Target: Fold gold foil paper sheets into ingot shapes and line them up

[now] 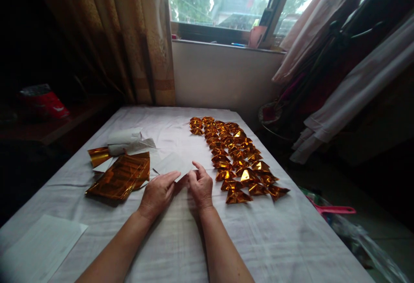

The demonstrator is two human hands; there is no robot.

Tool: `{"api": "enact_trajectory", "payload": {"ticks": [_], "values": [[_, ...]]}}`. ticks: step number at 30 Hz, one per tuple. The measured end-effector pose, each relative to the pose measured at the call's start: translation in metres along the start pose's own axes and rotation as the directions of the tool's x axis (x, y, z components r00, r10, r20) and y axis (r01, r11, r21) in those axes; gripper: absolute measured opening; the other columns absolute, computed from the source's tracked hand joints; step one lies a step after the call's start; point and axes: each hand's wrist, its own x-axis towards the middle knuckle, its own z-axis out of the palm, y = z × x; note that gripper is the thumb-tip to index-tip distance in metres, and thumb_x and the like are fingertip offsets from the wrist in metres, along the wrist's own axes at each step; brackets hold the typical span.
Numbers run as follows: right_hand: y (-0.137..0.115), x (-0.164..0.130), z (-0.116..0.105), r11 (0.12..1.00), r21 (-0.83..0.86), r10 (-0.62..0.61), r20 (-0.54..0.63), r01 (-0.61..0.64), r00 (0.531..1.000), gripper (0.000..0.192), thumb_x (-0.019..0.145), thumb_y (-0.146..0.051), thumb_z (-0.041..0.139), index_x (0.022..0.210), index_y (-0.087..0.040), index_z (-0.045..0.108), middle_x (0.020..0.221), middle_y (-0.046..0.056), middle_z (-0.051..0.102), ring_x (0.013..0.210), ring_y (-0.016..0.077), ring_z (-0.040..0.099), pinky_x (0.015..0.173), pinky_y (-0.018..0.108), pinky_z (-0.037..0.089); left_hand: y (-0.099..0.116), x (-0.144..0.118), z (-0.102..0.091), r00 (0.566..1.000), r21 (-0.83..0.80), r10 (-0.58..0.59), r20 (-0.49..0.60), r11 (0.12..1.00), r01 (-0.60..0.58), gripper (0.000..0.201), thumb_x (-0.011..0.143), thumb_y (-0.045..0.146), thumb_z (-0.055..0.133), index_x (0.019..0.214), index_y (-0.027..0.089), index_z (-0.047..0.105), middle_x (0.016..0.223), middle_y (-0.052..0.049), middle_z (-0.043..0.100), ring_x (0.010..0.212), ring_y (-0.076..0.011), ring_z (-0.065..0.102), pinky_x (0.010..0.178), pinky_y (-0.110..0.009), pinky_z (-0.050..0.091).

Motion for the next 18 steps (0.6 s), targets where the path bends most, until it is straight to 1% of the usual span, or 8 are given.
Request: {"api": "enact_trajectory", "payload": {"ticks": [3, 5, 8, 10, 12, 14, 16, 18], "values": [[0.003, 0.009, -0.013, 0.998, 0.047, -0.051, -0.043, 0.053, 0.998, 0.04, 0.076, -0.03, 0.05, 0.109, -0.017, 0.067, 0.077, 0.002, 0.072, 0.065, 0.0151, 0.065, 0.065, 0.028, 0.054, -0.003, 0.0, -0.001, 0.995, -0.207, -0.099, -0.012, 0.974, 0.095, 0.032, 0.089, 0.02, 0.047, 0.109, 0.025, 0.072, 0.108, -0.005, 0.075, 0.096, -0.0203, 0.071, 0.088, -0.032, 0.054], [0.003, 0.013, -0.021, 0.994, -0.003, -0.106, -0.052, 0.106, 0.993, 0.04, 0.073, -0.028, 0.051, 0.109, -0.019, 0.067, 0.087, 0.005, 0.072, 0.077, 0.0172, 0.067, 0.07, 0.03, 0.054, -0.004, -0.001, -0.002, 0.984, -0.336, -0.177, -0.016, 0.928, 0.162, 0.032, 0.092, 0.031, 0.046, 0.107, 0.024, 0.072, 0.105, -0.004, 0.076, 0.096, -0.0203, 0.071, 0.086, -0.03, 0.054], [0.001, 0.014, -0.028, 0.977, -0.089, -0.193, 0.038, 0.196, 0.98, 0.045, 0.07, -0.025, 0.056, 0.114, -0.021, 0.066, 0.108, 0.009, 0.071, 0.093, 0.0196, 0.066, 0.076, 0.032, 0.054, -0.004, -0.001, -0.004, 0.955, -0.458, -0.298, -0.003, 0.849, 0.264, 0.035, 0.09, 0.041, 0.047, 0.1, 0.021, 0.074, 0.095, -0.005, 0.078, 0.087, -0.0222, 0.071, 0.079, -0.03, 0.054], [0.0, 0.01, -0.03, 0.97, -0.098, -0.209, 0.12, 0.221, 0.971, 0.046, 0.071, -0.027, 0.059, 0.116, -0.021, 0.065, 0.113, 0.009, 0.07, 0.099, 0.0207, 0.066, 0.08, 0.034, 0.053, -0.004, -0.003, -0.004, 0.94, -0.533, -0.341, 0.015, 0.793, 0.296, 0.035, 0.088, 0.042, 0.048, 0.095, 0.019, 0.074, 0.088, -0.005, 0.078, 0.083, -0.0221, 0.071, 0.076, -0.03, 0.054], [-0.001, 0.005, -0.029, 0.977, -0.087, -0.177, 0.194, 0.197, 0.965, 0.046, 0.075, -0.032, 0.061, 0.119, -0.02, 0.064, 0.105, 0.008, 0.072, 0.095, 0.0203, 0.067, 0.08, 0.033, 0.054, -0.004, -0.005, -0.005, 0.937, -0.605, -0.348, 0.024, 0.741, 0.291, 0.035, 0.086, 0.042, 0.049, 0.094, 0.019, 0.073, 0.087, -0.004, 0.077, 0.082, -0.0215, 0.071, 0.076, -0.029, 0.054], [0.0, 0.0, -0.026, 0.983, -0.088, -0.135, 0.233, 0.159, 0.963, 0.045, 0.078, -0.036, 0.059, 0.12, -0.019, 0.063, 0.092, 0.006, 0.074, 0.083, 0.0184, 0.068, 0.074, 0.031, 0.054, -0.004, -0.007, -0.003, 0.939, -0.64, -0.344, 0.026, 0.716, 0.28, 0.034, 0.086, 0.041, 0.049, 0.096, 0.018, 0.073, 0.089, -0.004, 0.077, 0.083, -0.0207, 0.071, 0.078, -0.029, 0.055], [0.001, -0.004, -0.024, 0.981, -0.129, -0.115, 0.22, 0.145, 0.969, 0.042, 0.082, -0.038, 0.057, 0.118, -0.018, 0.064, 0.081, 0.003, 0.073, 0.07, 0.0159, 0.066, 0.067, 0.027, 0.052, -0.006, -0.008, -0.001, 0.931, -0.627, -0.364, 0.022, 0.721, 0.296, 0.033, 0.086, 0.037, 0.05, 0.102, 0.017, 0.071, 0.092, -0.004, 0.076, 0.085, -0.0199, 0.071, 0.079, -0.028, 0.055], [0.002, -0.006, -0.021, 0.965, -0.205, -0.121, 0.195, 0.161, 0.973, 0.04, 0.083, -0.038, 0.056, 0.116, -0.018, 0.066, 0.074, 0.0, 0.071, 0.062, 0.0143, 0.063, 0.063, 0.025, 0.05, -0.009, -0.01, 0.003, 0.915, -0.579, -0.404, 0.004, 0.745, 0.331, 0.037, 0.086, 0.033, 0.052, 0.116, 0.017, 0.066, 0.101, -0.006, 0.075, 0.085, -0.0187, 0.071, 0.078, -0.029, 0.056]]}}
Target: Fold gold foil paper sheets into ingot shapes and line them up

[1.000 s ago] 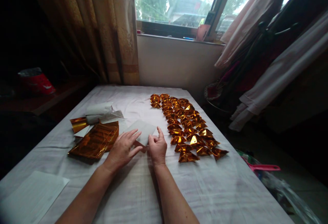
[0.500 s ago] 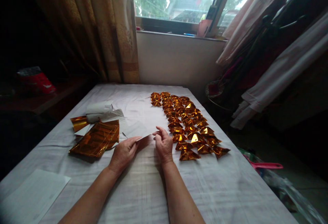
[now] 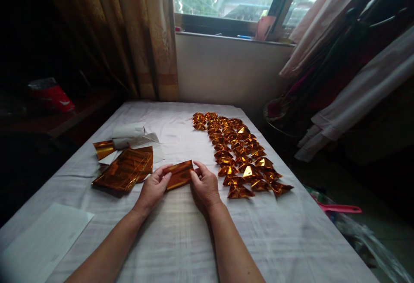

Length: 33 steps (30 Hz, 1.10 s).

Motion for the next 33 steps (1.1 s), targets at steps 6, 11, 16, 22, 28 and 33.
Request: {"api": "enact_trajectory", "payload": {"ticks": [6, 11, 16, 22, 28, 33], "values": [[-0.003, 0.001, 0.005, 0.974, -0.224, 0.009, 0.005, -0.008, 1.0, 0.037, 0.083, -0.031, 0.057, 0.118, -0.024, 0.066, 0.077, -0.002, 0.073, 0.065, 0.0143, 0.064, 0.066, 0.025, 0.048, -0.009, -0.008, -0.001, 0.939, 0.388, 0.333, -0.086, 0.879, -0.276, 0.049, 0.088, 0.02, 0.051, 0.137, 0.019, 0.05, 0.143, -0.014, 0.052, 0.124, -0.0242, 0.057, 0.101, -0.041, 0.051], [-0.004, 0.002, 0.008, 0.938, -0.346, -0.029, 0.024, 0.036, 0.999, 0.036, 0.084, -0.028, 0.058, 0.118, -0.024, 0.066, 0.082, 0.0, 0.074, 0.07, 0.016, 0.067, 0.071, 0.026, 0.048, 0.0, -0.023, -0.007, 0.861, 0.616, 0.467, 0.202, 0.622, -0.483, 0.034, 0.094, 0.02, 0.046, 0.124, 0.02, 0.062, 0.145, -0.01, 0.052, 0.141, -0.0291, 0.038, 0.116, -0.054, 0.031], [-0.006, 0.001, 0.009, 0.912, -0.404, -0.074, 0.022, 0.077, 0.997, 0.035, 0.084, -0.027, 0.058, 0.118, -0.024, 0.066, 0.083, 0.0, 0.074, 0.073, 0.0168, 0.067, 0.072, 0.027, 0.048, 0.004, -0.035, -0.008, 0.85, 0.653, 0.4, 0.344, 0.549, -0.522, 0.04, 0.095, 0.034, 0.05, 0.132, 0.022, 0.058, 0.139, -0.008, 0.058, 0.137, -0.0308, 0.043, 0.118, -0.058, 0.023], [-0.005, 0.002, 0.01, 0.904, -0.417, -0.091, 0.023, 0.092, 0.996, 0.034, 0.085, -0.027, 0.057, 0.117, -0.023, 0.067, 0.081, 0.001, 0.072, 0.073, 0.0169, 0.065, 0.072, 0.027, 0.048, -0.002, -0.039, -0.006, 0.868, 0.678, 0.356, 0.347, 0.543, -0.495, 0.048, 0.094, 0.043, 0.05, 0.137, 0.021, 0.054, 0.14, -0.01, 0.057, 0.135, -0.0315, 0.046, 0.117, -0.059, 0.02], [-0.003, -0.001, 0.01, 0.892, -0.43, -0.146, 0.008, 0.136, 0.989, 0.034, 0.088, -0.026, 0.052, 0.119, -0.019, 0.065, 0.086, 0.004, 0.071, 0.074, 0.0169, 0.063, 0.076, 0.028, 0.049, -0.006, -0.041, -0.006, 0.874, 0.685, 0.333, 0.353, 0.545, -0.484, 0.052, 0.094, 0.049, 0.05, 0.138, 0.022, 0.052, 0.142, -0.008, 0.055, 0.136, -0.0301, 0.045, 0.119, -0.056, 0.019], [-0.005, -0.007, 0.008, 0.886, -0.419, -0.216, 0.006, 0.199, 0.976, 0.033, 0.09, -0.022, 0.048, 0.117, -0.018, 0.065, 0.093, 0.007, 0.069, 0.077, 0.0175, 0.063, 0.078, 0.029, 0.049, -0.003, -0.043, -0.006, 0.879, 0.685, 0.316, 0.357, 0.552, -0.477, 0.05, 0.094, 0.048, 0.05, 0.137, 0.022, 0.053, 0.142, -0.007, 0.056, 0.136, -0.03, 0.045, 0.119, -0.057, 0.018]]}}
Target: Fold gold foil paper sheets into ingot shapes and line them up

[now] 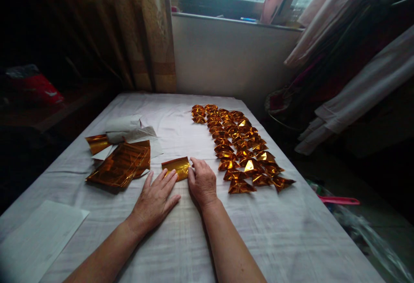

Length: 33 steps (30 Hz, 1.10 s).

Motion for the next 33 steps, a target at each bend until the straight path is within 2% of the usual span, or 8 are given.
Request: {"api": "enact_trajectory", "payload": {"ticks": [8, 12, 16, 21, 25, 33], "values": [[-0.004, -0.004, -0.003, 0.993, -0.072, -0.084, 0.081, 0.09, 0.993, 0.03, 0.088, -0.019, 0.053, 0.115, -0.024, 0.066, 0.113, 0.007, 0.069, 0.102, 0.022, 0.061, 0.09, 0.035, 0.045, 0.008, -0.004, 0.0, 0.998, 0.006, -0.024, -0.053, 1.0, 0.025, 0.042, 0.096, 0.038, 0.048, 0.132, 0.02, 0.058, 0.137, -0.01, 0.06, 0.13, -0.0313, 0.05, 0.115, -0.058, 0.023], [-0.004, -0.003, -0.003, 0.991, -0.087, -0.089, 0.119, 0.1, 0.989, 0.026, 0.087, -0.019, 0.057, 0.11, -0.023, 0.067, 0.114, 0.006, 0.07, 0.103, 0.0227, 0.06, 0.088, 0.036, 0.043, -0.004, 0.005, -0.007, 0.993, -0.019, -0.029, -0.111, 0.999, 0.027, 0.035, 0.096, 0.032, 0.047, 0.126, 0.02, 0.061, 0.13, -0.009, 0.064, 0.122, -0.0288, 0.056, 0.111, -0.054, 0.031], [-0.005, -0.002, -0.005, 0.992, -0.059, -0.099, 0.152, 0.109, 0.983, 0.022, 0.087, -0.021, 0.058, 0.107, -0.024, 0.068, 0.115, 0.006, 0.07, 0.105, 0.0225, 0.06, 0.088, 0.036, 0.042, -0.022, 0.025, -0.015, 0.968, -0.002, -0.166, -0.188, 0.986, 0.168, 0.033, 0.094, 0.031, 0.051, 0.122, 0.017, 0.062, 0.128, -0.013, 0.064, 0.12, -0.0301, 0.055, 0.107, -0.049, 0.037], [-0.006, -0.002, -0.006, 0.99, -0.03, -0.132, 0.176, 0.139, 0.976, 0.021, 0.087, -0.022, 0.059, 0.106, -0.024, 0.068, 0.115, 0.006, 0.07, 0.107, 0.023, 0.06, 0.09, 0.037, 0.042, -0.03, 0.037, -0.017, 0.965, 0.002, -0.218, -0.146, 0.975, 0.22, 0.015, 0.089, 0.028, 0.059, 0.098, 0.021, 0.067, 0.114, -0.01, 0.069, 0.109, -0.0295, 0.058, 0.098, -0.048, 0.042], [-0.005, -0.002, -0.005, 0.99, -0.037, -0.129, 0.165, 0.136, 0.978, 0.024, 0.088, -0.024, 0.058, 0.11, -0.024, 0.068, 0.116, 0.007, 0.069, 0.108, 0.023, 0.06, 0.091, 0.038, 0.042, -0.029, 0.035, -0.017, 0.955, -0.018, -0.285, -0.079, 0.959, 0.284, 0.008, 0.086, 0.028, 0.063, 0.092, 0.022, 0.064, 0.102, -0.006, 0.07, 0.1, -0.0277, 0.059, 0.089, -0.044, 0.043], [-0.007, -0.002, -0.007, 0.994, -0.049, -0.091, 0.191, 0.102, 0.977, 0.026, 0.088, -0.023, 0.058, 0.113, -0.023, 0.067, 0.119, 0.007, 0.068, 0.11, 0.024, 0.059, 0.094, 0.039, 0.042, -0.022, 0.035, -0.02, 0.943, -0.073, -0.331, -0.03, 0.942, 0.328, 0.003, 0.084, 0.021, 0.064, 0.083, 0.023, 0.062, 0.104, -0.003, 0.07, 0.102, -0.0237, 0.058, 0.09, -0.039, 0.039]]}}
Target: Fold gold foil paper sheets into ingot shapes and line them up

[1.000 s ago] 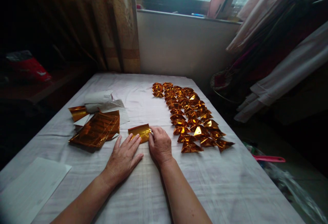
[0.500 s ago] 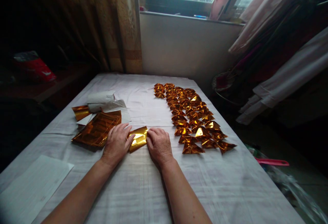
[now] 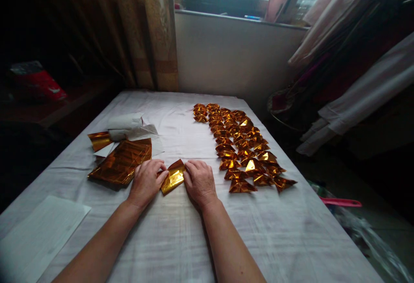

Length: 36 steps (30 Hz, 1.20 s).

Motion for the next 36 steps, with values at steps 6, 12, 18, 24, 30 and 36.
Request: {"api": "enact_trajectory", "payload": {"ticks": [6, 12, 18, 24, 30, 36], "values": [[-0.001, 0.0, 0.0, 1.0, 0.005, -0.003, 0.014, 0.002, 1.0, 0.03, 0.086, -0.029, 0.061, 0.115, -0.023, 0.067, 0.123, 0.008, 0.066, 0.115, 0.0258, 0.056, 0.098, 0.042, 0.041, -0.002, -0.007, -0.002, 1.0, 0.06, 0.02, 0.002, 0.998, -0.02, 0.015, 0.084, 0.026, 0.067, 0.099, 0.023, 0.065, 0.101, -0.005, 0.068, 0.101, -0.0264, 0.056, 0.089, -0.041, 0.039], [-0.002, 0.0, -0.001, 1.0, 0.017, 0.007, 0.033, -0.008, 0.999, 0.032, 0.082, -0.03, 0.065, 0.113, -0.023, 0.068, 0.125, 0.01, 0.064, 0.118, 0.0276, 0.055, 0.099, 0.044, 0.041, 0.001, -0.008, -0.004, 0.999, 0.05, 0.043, 0.017, 0.998, -0.044, 0.005, 0.084, 0.027, 0.067, 0.088, 0.023, 0.067, 0.091, -0.003, 0.068, 0.093, -0.0248, 0.056, 0.085, -0.039, 0.037], [-0.002, 0.002, -0.001, 0.997, 0.058, 0.054, 0.046, -0.057, 0.997, 0.031, 0.078, -0.026, 0.066, 0.108, -0.024, 0.068, 0.128, 0.01, 0.063, 0.121, 0.0278, 0.053, 0.101, 0.045, 0.039, 0.004, -0.009, -0.004, 0.997, 0.031, 0.068, 0.023, 0.997, -0.069, 0.004, 0.085, 0.022, 0.066, 0.081, 0.022, 0.063, 0.087, -0.002, 0.067, 0.089, -0.0232, 0.056, 0.082, -0.037, 0.036], [-0.003, 0.005, 0.003, 0.976, 0.139, 0.155, 0.092, -0.166, 0.984, 0.022, 0.073, -0.021, 0.064, 0.095, -0.023, 0.067, 0.134, 0.009, 0.059, 0.129, 0.0277, 0.048, 0.104, 0.048, 0.035, 0.001, -0.01, 0.001, 0.989, -0.004, 0.147, -0.006, 0.989, -0.147, 0.007, 0.085, 0.017, 0.064, 0.083, 0.023, 0.062, 0.091, -0.002, 0.069, 0.091, -0.0222, 0.058, 0.083, -0.036, 0.037], [-0.001, 0.005, 0.003, 0.945, 0.266, 0.185, 0.053, -0.193, 0.981, 0.02, 0.07, -0.018, 0.065, 0.089, -0.025, 0.064, 0.124, 0.006, 0.066, 0.127, 0.0268, 0.05, 0.105, 0.047, 0.034, -0.004, -0.011, 0.01, 0.986, -0.035, 0.149, -0.081, 0.988, -0.152, 0.017, 0.085, 0.018, 0.064, 0.101, 0.022, 0.062, 0.097, -0.004, 0.071, 0.094, -0.023, 0.059, 0.086, -0.037, 0.038], [0.003, 0.006, 0.003, 0.885, 0.436, 0.159, 0.043, -0.162, 0.986, 0.008, 0.075, -0.025, 0.065, 0.069, -0.025, 0.058, 0.108, 0.003, 0.073, 0.12, 0.0266, 0.055, 0.105, 0.047, 0.036, -0.004, -0.011, 0.009, 0.982, -0.078, 0.174, -0.069, 0.981, -0.179, 0.013, 0.086, 0.026, 0.064, 0.099, 0.024, 0.067, 0.093, -0.002, 0.07, 0.093, -0.0231, 0.059, 0.085, -0.037, 0.039]]}}
